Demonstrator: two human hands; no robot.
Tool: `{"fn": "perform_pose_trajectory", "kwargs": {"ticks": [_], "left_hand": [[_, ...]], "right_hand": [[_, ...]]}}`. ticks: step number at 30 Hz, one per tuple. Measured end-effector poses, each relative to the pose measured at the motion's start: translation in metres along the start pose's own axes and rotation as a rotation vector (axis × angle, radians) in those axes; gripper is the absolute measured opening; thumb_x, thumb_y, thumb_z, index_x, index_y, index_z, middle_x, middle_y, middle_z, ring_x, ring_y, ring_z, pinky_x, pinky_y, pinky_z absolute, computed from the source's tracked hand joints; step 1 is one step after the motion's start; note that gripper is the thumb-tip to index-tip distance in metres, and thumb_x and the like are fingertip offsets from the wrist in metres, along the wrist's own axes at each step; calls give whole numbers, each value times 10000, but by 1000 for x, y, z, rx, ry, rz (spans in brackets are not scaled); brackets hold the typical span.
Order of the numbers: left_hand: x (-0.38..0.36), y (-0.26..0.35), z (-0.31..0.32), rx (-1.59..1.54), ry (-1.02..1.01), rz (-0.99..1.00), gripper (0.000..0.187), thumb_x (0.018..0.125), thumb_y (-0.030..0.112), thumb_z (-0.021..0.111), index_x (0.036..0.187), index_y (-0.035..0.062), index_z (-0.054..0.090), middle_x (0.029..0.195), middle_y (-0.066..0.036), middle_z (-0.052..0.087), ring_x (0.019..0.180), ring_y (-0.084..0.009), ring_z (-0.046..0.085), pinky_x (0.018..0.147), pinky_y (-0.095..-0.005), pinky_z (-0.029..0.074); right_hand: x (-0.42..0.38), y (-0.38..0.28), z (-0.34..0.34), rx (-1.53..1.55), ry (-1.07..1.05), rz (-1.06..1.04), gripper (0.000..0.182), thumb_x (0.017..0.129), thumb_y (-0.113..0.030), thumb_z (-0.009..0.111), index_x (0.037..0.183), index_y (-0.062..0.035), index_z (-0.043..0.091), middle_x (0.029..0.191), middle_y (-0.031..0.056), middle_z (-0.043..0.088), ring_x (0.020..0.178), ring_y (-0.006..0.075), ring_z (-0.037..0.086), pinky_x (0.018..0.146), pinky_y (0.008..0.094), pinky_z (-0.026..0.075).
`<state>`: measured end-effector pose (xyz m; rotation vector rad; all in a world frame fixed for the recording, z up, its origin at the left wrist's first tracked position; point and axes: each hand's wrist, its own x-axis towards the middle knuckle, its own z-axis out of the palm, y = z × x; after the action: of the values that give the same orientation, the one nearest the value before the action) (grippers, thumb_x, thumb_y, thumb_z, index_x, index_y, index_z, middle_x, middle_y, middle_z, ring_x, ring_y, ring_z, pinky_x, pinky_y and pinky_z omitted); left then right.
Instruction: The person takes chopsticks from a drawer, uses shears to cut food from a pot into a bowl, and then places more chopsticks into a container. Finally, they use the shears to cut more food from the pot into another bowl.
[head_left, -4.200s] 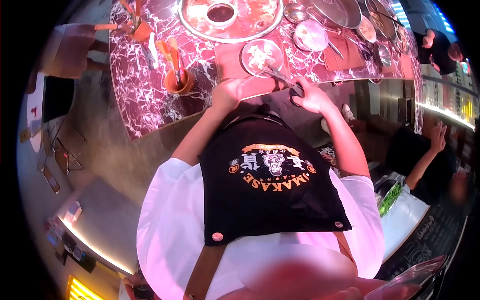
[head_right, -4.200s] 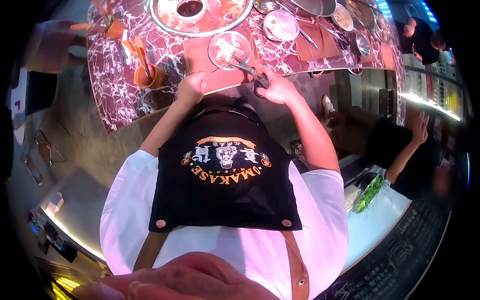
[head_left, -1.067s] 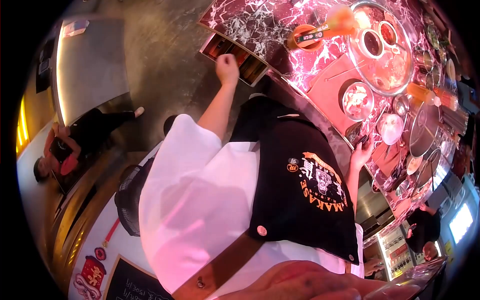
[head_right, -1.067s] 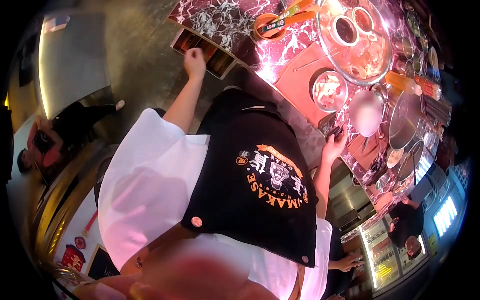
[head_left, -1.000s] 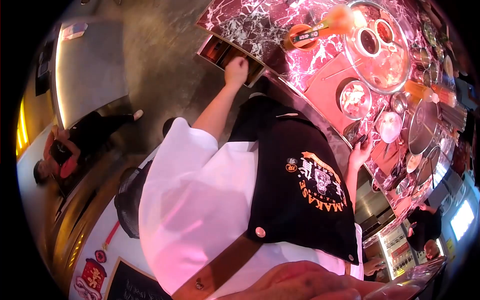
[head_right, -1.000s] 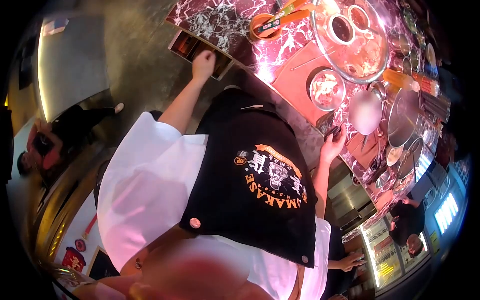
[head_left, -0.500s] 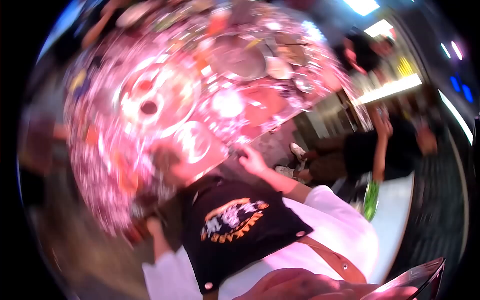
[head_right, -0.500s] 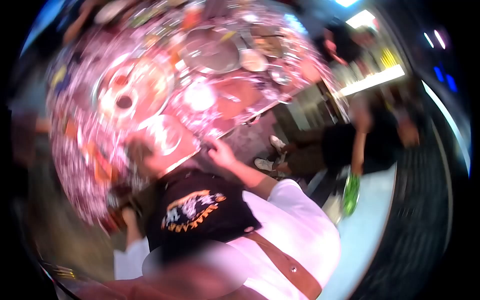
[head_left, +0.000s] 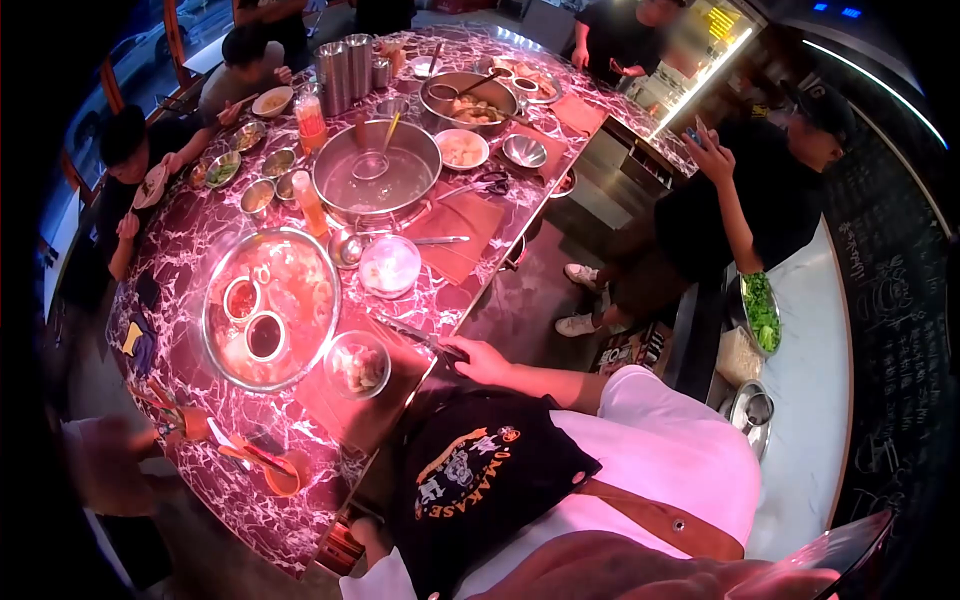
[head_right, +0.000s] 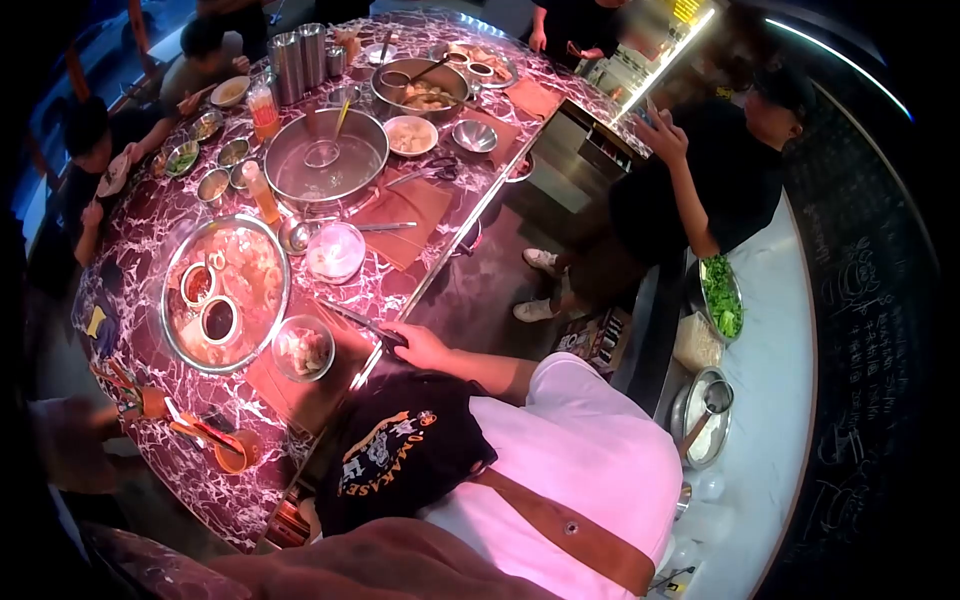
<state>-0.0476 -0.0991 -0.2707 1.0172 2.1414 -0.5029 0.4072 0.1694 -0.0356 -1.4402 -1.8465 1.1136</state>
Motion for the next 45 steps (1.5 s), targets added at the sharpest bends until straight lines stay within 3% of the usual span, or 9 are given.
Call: {"fn": "perform_pose_trajectory", "kwargs": {"ticks": [7,10,12,19,28,32,35,40,45], "left_hand": [[-16,-1,-8,-332,58,70,320,861,182,608,1136,17,605,1021,-150,623,910,-262,598,770,-373,503],[-84,-18,-10,-1274,476,332,216,933,236,569,939,31,636,628,-33,608,545,-166,570,523,-371,476],[-134,-68,-7,-960,341,165,370,937,292,518,644,71,570,522,-42,544,509,-183,563,502,-361,430],[-343,-91,-218,-1022,838,-255,232,943,231,616,902,5,648,678,45,513,643,-48,448,572,-221,373],[-190,-17,-327,-652,837,121,166,829,233,639,876,74,631,802,-147,649,743,-324,634,672,-398,486],[-175,32,-334,-247,1355,47,317,880,245,673,1147,81,627,811,-87,680,665,-162,615,678,-291,500],[-189,48,-331,-965,1501,150,293,918,91,643,1197,12,601,927,-75,676,749,-80,596,689,-239,506],[-143,154,-312,-905,663,560,207,878,145,647,1053,35,656,861,-143,646,739,-195,644,680,-296,507],[-11,204,-256,-497,605,846,395,950,306,525,1249,52,571,1119,-191,651,1025,-377,631,886,-452,495]], "right_hand": [[12,4,3,8,-53,24,566,777,-62,626,1330,-126,522,1192,167,632,1082,325,628,936,370,490],[20,3,6,-75,-33,-95,510,762,-39,580,1272,-63,570,1230,142,610,1183,256,569,1011,352,444],[23,1,4,-41,-96,-1,528,779,-49,583,1306,-42,547,1267,150,604,1192,272,566,1026,356,430],[50,19,15,317,-260,38,611,817,136,455,1410,-4,407,1306,115,530,1056,192,607,916,309,484],[46,-4,30,345,-143,-118,593,828,115,476,1405,-4,407,1287,116,548,1044,199,623,933,334,501],[-3,-3,14,319,-44,-2,585,824,105,483,1396,5,412,1273,118,552,1003,193,639,916,316,497],[-49,3,5,247,63,108,585,817,97,473,1392,6,413,1252,120,561,992,196,646,903,307,494],[-113,16,10,259,245,266,596,814,108,466,1394,-17,415,1226,118,568,988,191,648,905,312,498],[-187,27,15,68,508,340,679,811,116,495,1439,-95,347,1064,90,611,964,177,623,892,311,489]]}}
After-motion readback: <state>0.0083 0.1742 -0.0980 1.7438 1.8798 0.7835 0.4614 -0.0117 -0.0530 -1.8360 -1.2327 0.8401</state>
